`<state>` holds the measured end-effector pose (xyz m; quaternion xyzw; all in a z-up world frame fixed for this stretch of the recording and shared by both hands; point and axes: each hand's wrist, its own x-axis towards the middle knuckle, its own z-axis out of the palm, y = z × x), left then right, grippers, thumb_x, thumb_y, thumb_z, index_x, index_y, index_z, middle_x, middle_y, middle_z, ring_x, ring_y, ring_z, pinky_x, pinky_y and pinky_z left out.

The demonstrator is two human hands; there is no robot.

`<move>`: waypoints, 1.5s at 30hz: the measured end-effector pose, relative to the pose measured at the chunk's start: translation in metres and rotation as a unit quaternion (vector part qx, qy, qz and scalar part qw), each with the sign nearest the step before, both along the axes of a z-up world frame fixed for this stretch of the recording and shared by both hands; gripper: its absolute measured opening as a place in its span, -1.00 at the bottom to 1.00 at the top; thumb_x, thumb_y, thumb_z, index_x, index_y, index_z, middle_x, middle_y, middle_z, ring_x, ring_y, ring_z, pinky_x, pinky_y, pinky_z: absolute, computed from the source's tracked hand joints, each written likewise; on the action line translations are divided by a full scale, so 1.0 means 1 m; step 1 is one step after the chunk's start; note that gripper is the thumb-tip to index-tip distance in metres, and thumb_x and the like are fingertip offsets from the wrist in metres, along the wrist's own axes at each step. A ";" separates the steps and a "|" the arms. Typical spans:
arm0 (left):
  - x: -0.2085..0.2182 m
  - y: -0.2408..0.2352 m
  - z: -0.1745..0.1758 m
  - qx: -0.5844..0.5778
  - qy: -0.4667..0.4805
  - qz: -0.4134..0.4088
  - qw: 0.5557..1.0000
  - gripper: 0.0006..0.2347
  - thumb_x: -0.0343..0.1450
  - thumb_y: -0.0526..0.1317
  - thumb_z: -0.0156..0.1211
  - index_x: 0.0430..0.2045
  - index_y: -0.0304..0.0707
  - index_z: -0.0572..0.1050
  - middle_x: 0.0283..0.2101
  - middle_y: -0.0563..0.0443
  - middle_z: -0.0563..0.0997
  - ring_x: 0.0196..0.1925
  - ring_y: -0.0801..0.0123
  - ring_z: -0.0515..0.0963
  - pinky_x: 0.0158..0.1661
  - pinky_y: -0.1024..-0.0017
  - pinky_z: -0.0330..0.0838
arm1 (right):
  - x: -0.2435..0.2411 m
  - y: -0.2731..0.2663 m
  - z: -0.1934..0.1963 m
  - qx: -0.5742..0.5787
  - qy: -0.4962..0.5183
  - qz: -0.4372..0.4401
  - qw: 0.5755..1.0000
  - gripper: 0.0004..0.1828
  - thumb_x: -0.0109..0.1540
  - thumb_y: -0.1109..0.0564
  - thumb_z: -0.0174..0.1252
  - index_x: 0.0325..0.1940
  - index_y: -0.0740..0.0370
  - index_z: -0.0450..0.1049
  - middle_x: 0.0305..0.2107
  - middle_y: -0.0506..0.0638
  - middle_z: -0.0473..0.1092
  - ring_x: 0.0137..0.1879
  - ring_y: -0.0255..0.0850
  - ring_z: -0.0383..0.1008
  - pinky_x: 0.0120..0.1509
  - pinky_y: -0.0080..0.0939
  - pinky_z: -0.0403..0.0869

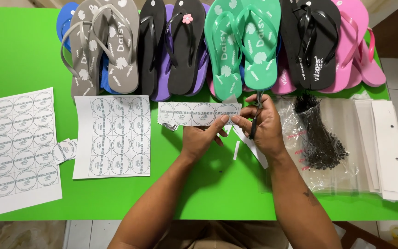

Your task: Cutting circular labels from a printed sheet using scissors

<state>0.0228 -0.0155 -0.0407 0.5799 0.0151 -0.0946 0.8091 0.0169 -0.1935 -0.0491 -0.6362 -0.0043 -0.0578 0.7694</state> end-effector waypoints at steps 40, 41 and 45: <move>0.002 0.001 -0.021 -0.093 0.001 0.081 0.992 -0.80 0.46 -0.33 0.29 -0.12 -0.52 0.52 -0.26 -0.34 0.68 -0.30 0.01 0.72 -0.29 0.02 0.73 | -0.023 0.015 0.012 -0.171 0.210 0.276 0.922 -0.39 0.31 -0.36 0.04 -0.31 0.27 0.49 -0.62 0.26 0.57 -0.79 -0.22 0.36 -0.77 -0.34 0.28; 0.002 0.002 -0.017 -0.090 -0.001 0.081 0.993 -0.79 0.46 -0.32 0.29 -0.12 -0.52 0.51 -0.27 -0.32 0.68 -0.31 0.03 0.72 -0.29 0.02 0.73 | -0.023 0.015 0.013 -0.169 0.211 0.276 0.922 -0.38 0.30 -0.37 0.04 -0.33 0.28 0.50 -0.61 0.26 0.57 -0.79 -0.22 0.37 -0.76 -0.34 0.29; 0.001 0.002 -0.014 -0.080 -0.007 0.080 0.994 -0.78 0.45 -0.32 0.30 -0.11 -0.52 0.51 -0.28 -0.31 0.68 -0.32 0.06 0.72 -0.29 0.03 0.72 | -0.023 0.015 0.014 -0.158 0.214 0.274 0.924 -0.37 0.29 -0.38 0.07 -0.35 0.27 0.50 -0.61 0.28 0.57 -0.79 -0.23 0.37 -0.75 -0.35 0.28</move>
